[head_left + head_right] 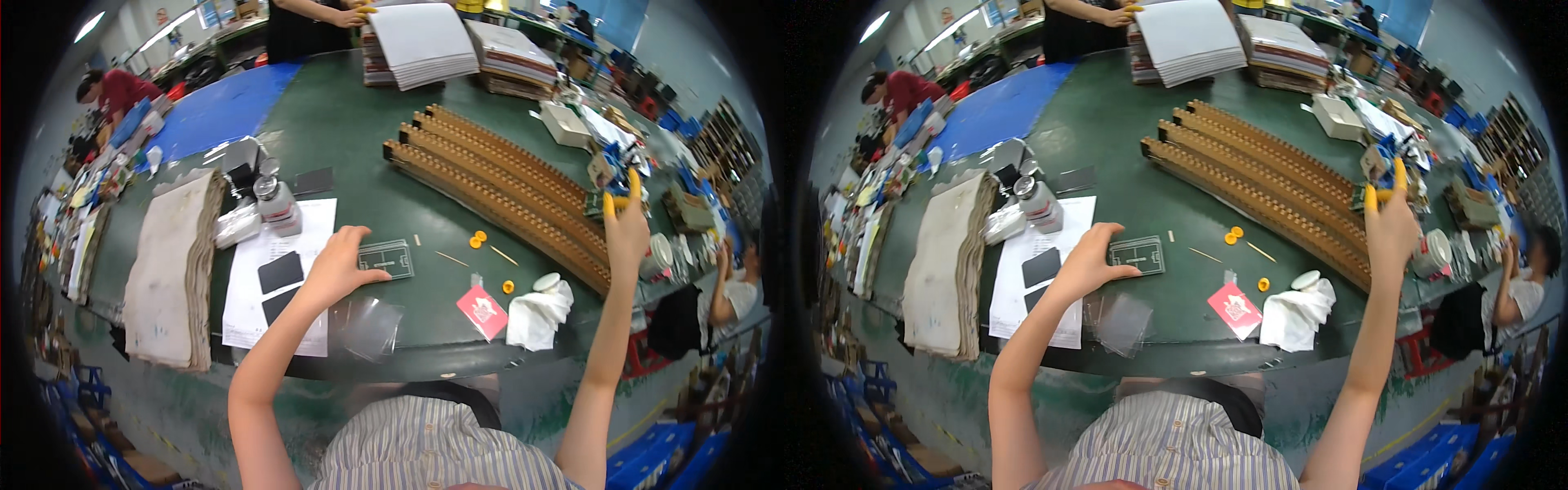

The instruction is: The person cleans small rectangular cards by hand using a white cloth. They wipe both sides of each card, flip them over, and place the cleaned cards into a stack on the table. The process is repeated for multiple cards.

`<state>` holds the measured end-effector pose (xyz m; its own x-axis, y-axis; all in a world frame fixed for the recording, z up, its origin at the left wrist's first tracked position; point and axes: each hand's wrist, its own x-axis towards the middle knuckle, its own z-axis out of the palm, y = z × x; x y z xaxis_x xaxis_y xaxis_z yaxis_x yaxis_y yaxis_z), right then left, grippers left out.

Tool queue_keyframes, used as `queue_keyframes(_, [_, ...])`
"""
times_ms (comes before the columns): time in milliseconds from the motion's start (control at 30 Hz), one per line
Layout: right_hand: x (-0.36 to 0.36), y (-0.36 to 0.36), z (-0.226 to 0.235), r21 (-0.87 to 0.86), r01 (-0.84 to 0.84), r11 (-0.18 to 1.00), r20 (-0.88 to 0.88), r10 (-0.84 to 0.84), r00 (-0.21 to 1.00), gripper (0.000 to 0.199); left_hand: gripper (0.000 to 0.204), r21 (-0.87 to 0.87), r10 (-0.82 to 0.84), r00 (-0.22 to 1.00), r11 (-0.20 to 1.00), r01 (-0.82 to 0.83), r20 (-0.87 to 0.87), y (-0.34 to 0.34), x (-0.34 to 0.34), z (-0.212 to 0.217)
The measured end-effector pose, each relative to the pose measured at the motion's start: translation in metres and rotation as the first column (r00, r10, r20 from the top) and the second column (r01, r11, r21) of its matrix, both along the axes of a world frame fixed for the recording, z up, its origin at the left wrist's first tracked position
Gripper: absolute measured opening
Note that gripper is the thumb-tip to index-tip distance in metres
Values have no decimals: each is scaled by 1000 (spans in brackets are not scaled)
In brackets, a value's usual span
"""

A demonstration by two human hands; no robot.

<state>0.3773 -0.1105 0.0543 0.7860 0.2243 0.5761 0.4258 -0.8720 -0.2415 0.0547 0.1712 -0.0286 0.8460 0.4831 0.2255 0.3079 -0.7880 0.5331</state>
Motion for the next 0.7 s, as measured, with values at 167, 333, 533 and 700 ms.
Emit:
queue_keyframes(167, [-68,-21,-3,300,-266,916,-123,314,941,54,51,-85,-63,991,995,53,-116,14,11,-7])
queue_keyframes(333, [-107,-34,-34,420,-335,843,-266,467,843,59,38,-218,-53,987,976,18,-154,21,15,-9])
queue_keyframes(533, [-159,-21,-71,682,-342,646,-322,685,654,60,23,-580,52,994,815,12,93,3,15,-1])
queue_keyframes(700, [-194,20,-77,760,-472,446,-330,891,311,79,24,-780,62,978,614,118,198,-48,2,-1])
